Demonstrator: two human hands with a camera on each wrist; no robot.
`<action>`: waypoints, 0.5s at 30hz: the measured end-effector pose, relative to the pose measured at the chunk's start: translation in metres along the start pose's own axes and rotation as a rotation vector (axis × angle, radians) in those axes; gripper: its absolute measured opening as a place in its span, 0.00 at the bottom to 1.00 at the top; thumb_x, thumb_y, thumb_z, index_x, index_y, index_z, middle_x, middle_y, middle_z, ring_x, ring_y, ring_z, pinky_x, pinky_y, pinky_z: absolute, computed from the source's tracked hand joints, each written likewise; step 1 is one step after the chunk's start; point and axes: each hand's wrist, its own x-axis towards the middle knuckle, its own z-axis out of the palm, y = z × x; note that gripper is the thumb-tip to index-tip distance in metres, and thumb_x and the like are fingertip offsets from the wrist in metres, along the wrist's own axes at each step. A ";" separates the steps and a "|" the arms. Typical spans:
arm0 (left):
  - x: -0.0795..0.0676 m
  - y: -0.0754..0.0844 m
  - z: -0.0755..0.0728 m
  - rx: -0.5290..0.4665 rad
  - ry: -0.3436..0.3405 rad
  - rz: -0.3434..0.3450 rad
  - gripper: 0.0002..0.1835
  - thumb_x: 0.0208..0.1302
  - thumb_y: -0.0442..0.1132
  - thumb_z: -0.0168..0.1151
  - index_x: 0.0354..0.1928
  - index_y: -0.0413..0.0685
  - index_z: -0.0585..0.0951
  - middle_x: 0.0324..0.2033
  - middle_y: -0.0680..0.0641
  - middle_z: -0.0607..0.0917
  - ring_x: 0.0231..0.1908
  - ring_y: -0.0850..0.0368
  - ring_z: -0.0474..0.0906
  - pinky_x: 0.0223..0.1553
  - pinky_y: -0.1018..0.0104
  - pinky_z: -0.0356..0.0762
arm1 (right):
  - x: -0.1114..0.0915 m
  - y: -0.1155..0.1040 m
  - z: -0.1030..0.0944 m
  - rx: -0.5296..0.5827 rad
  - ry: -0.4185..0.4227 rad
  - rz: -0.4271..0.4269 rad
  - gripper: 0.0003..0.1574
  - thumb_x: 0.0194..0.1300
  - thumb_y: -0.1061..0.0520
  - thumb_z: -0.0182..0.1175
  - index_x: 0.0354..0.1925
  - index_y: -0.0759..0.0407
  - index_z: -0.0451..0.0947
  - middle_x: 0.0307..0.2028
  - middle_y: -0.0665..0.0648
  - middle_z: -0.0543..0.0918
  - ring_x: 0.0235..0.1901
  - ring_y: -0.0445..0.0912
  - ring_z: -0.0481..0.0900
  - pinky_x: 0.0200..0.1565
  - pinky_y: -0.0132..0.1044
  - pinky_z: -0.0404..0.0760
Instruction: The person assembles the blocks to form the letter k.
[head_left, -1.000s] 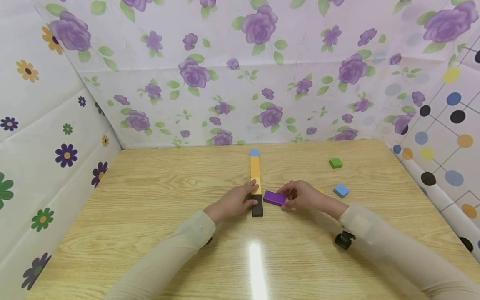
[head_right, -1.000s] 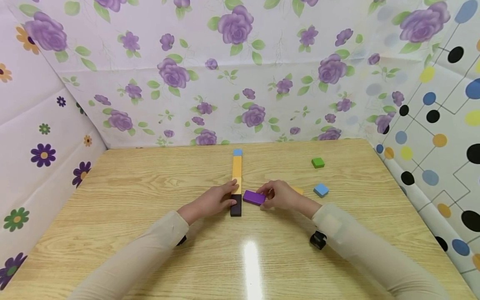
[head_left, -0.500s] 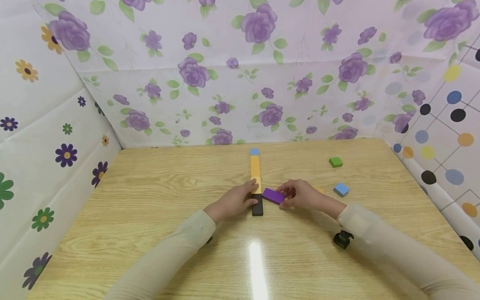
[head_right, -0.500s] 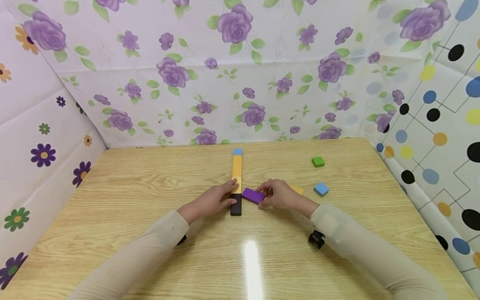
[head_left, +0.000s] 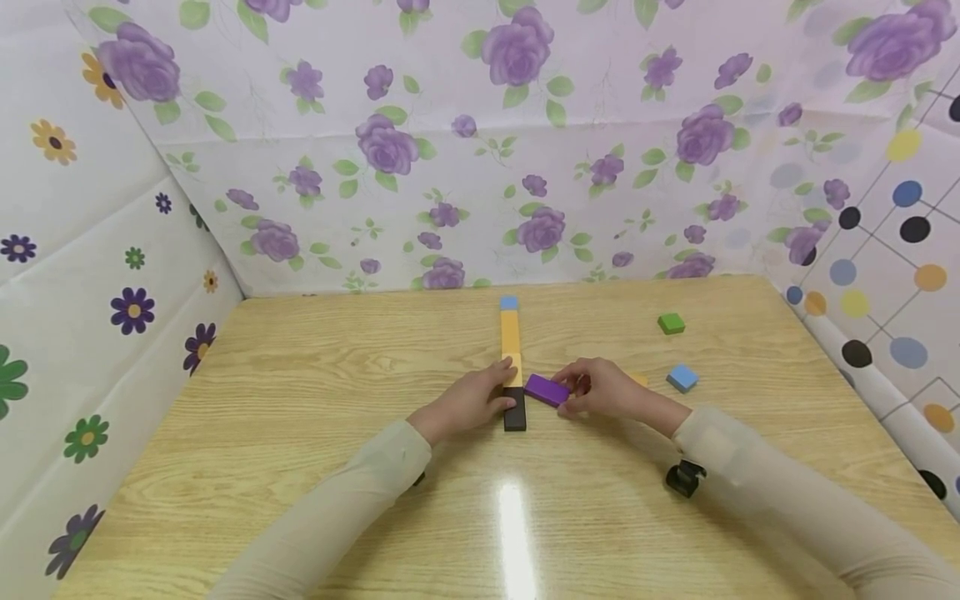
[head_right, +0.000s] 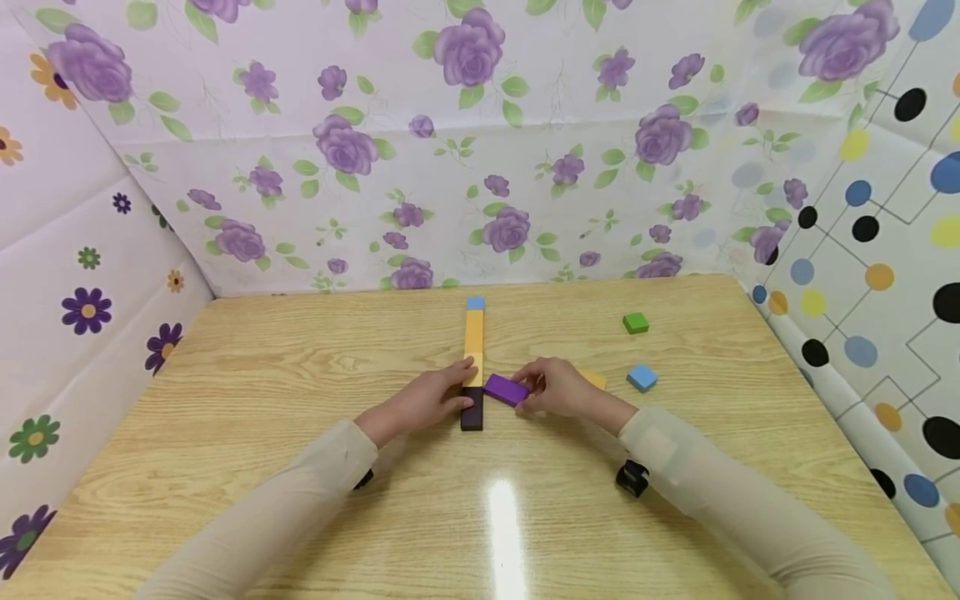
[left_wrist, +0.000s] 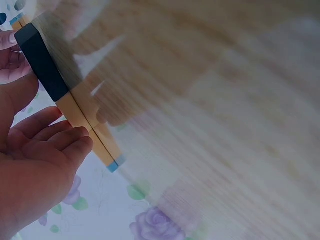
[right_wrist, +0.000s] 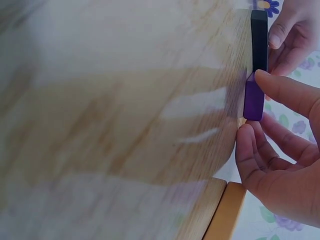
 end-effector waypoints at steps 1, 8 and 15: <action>0.000 0.000 0.000 0.000 -0.001 0.000 0.29 0.71 0.43 0.56 0.69 0.37 0.64 0.72 0.40 0.57 0.70 0.47 0.56 0.70 0.57 0.55 | 0.000 0.000 0.000 -0.002 0.000 0.000 0.26 0.52 0.59 0.74 0.50 0.65 0.81 0.32 0.55 0.78 0.29 0.44 0.72 0.30 0.33 0.74; 0.000 0.000 -0.001 0.007 0.000 0.003 0.30 0.71 0.43 0.56 0.69 0.37 0.64 0.72 0.40 0.58 0.70 0.47 0.55 0.70 0.57 0.55 | 0.000 -0.001 0.000 -0.009 0.001 0.003 0.26 0.52 0.59 0.73 0.50 0.65 0.81 0.32 0.55 0.78 0.29 0.45 0.72 0.30 0.33 0.74; -0.001 0.001 -0.002 0.007 -0.004 0.004 0.29 0.71 0.43 0.56 0.69 0.37 0.64 0.71 0.40 0.58 0.71 0.47 0.54 0.70 0.57 0.54 | 0.000 0.000 0.000 -0.007 0.005 0.004 0.26 0.52 0.59 0.74 0.50 0.65 0.81 0.32 0.54 0.78 0.29 0.44 0.72 0.30 0.33 0.74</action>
